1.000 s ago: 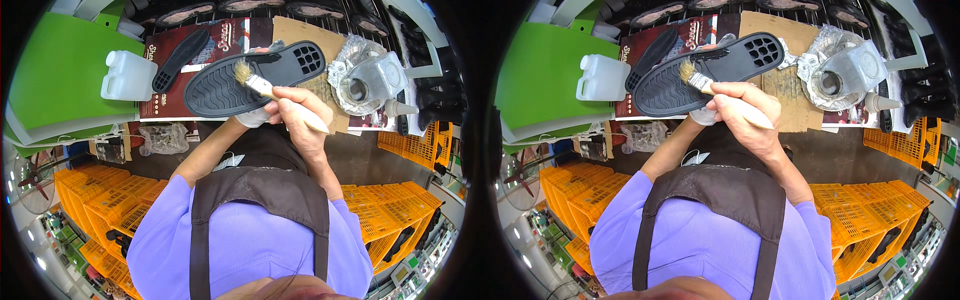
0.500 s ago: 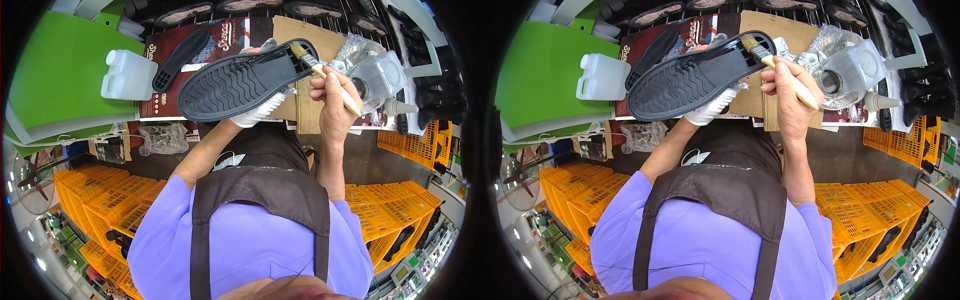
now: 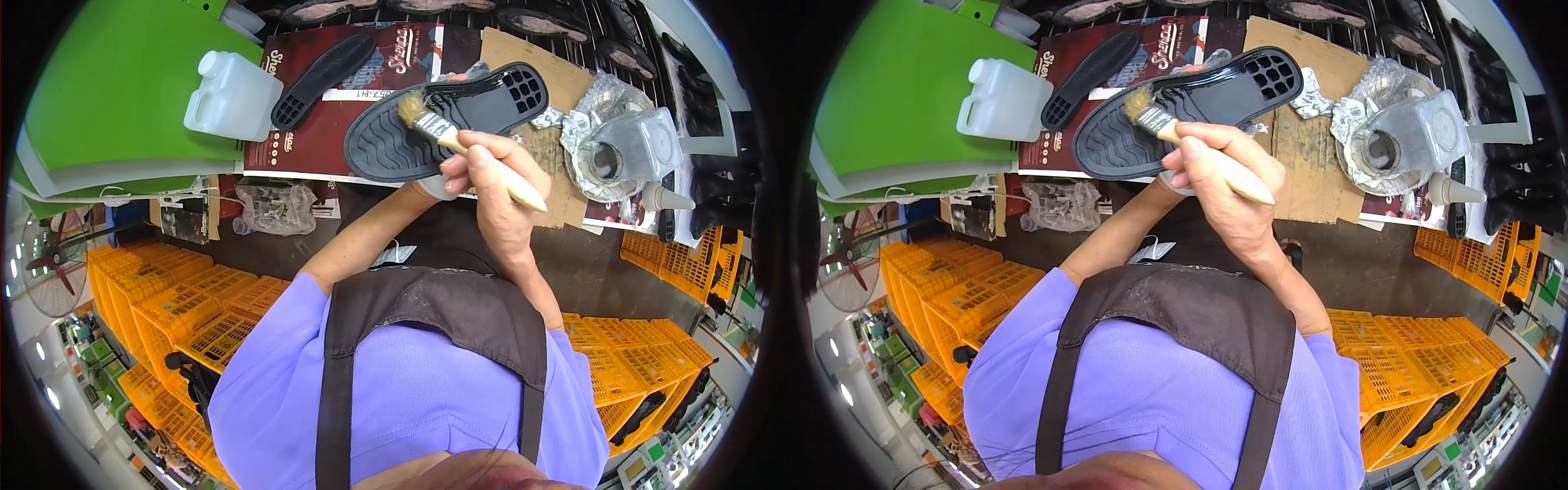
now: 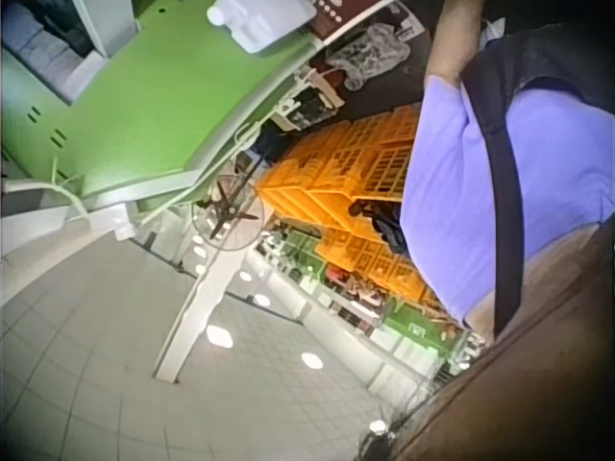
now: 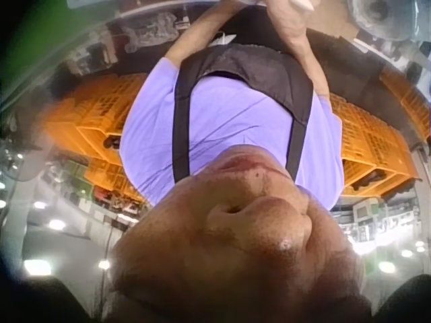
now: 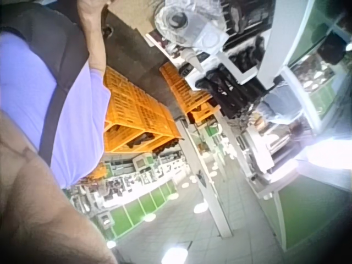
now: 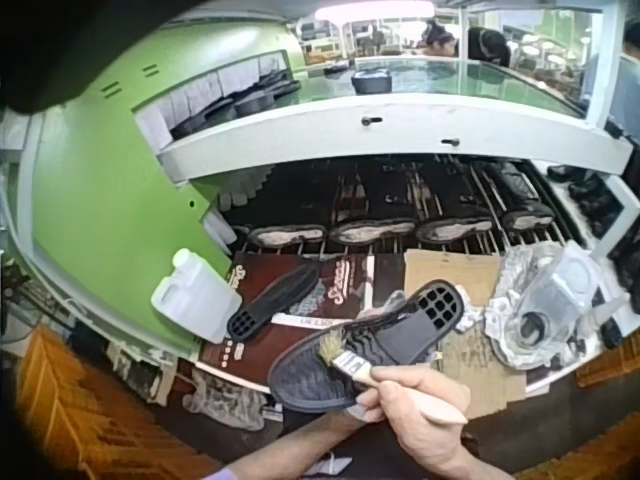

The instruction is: The person applies a dark adhesive to the bottom of black shoe soles using a brush. They repeatedly dip the brush into a container and spread the substance across the textured surface of the soles, handling them one at a time.

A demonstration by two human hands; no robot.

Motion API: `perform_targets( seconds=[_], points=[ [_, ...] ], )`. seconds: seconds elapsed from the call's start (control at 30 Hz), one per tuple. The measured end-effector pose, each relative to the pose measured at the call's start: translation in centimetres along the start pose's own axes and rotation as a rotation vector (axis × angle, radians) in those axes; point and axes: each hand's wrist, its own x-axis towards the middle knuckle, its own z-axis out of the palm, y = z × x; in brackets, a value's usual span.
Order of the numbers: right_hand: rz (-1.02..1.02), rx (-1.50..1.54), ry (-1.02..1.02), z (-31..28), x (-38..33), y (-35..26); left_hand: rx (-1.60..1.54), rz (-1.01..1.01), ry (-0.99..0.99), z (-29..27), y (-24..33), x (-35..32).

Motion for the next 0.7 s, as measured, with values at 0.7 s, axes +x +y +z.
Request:
perform_targets(
  seconds=[0.7],
  points=[
    [-0.091, 0.013, -0.098, -0.5, 1.4, -1.7, 1.07, -0.026, -0.333, -1.2, 2.8, -2.3]
  ],
)
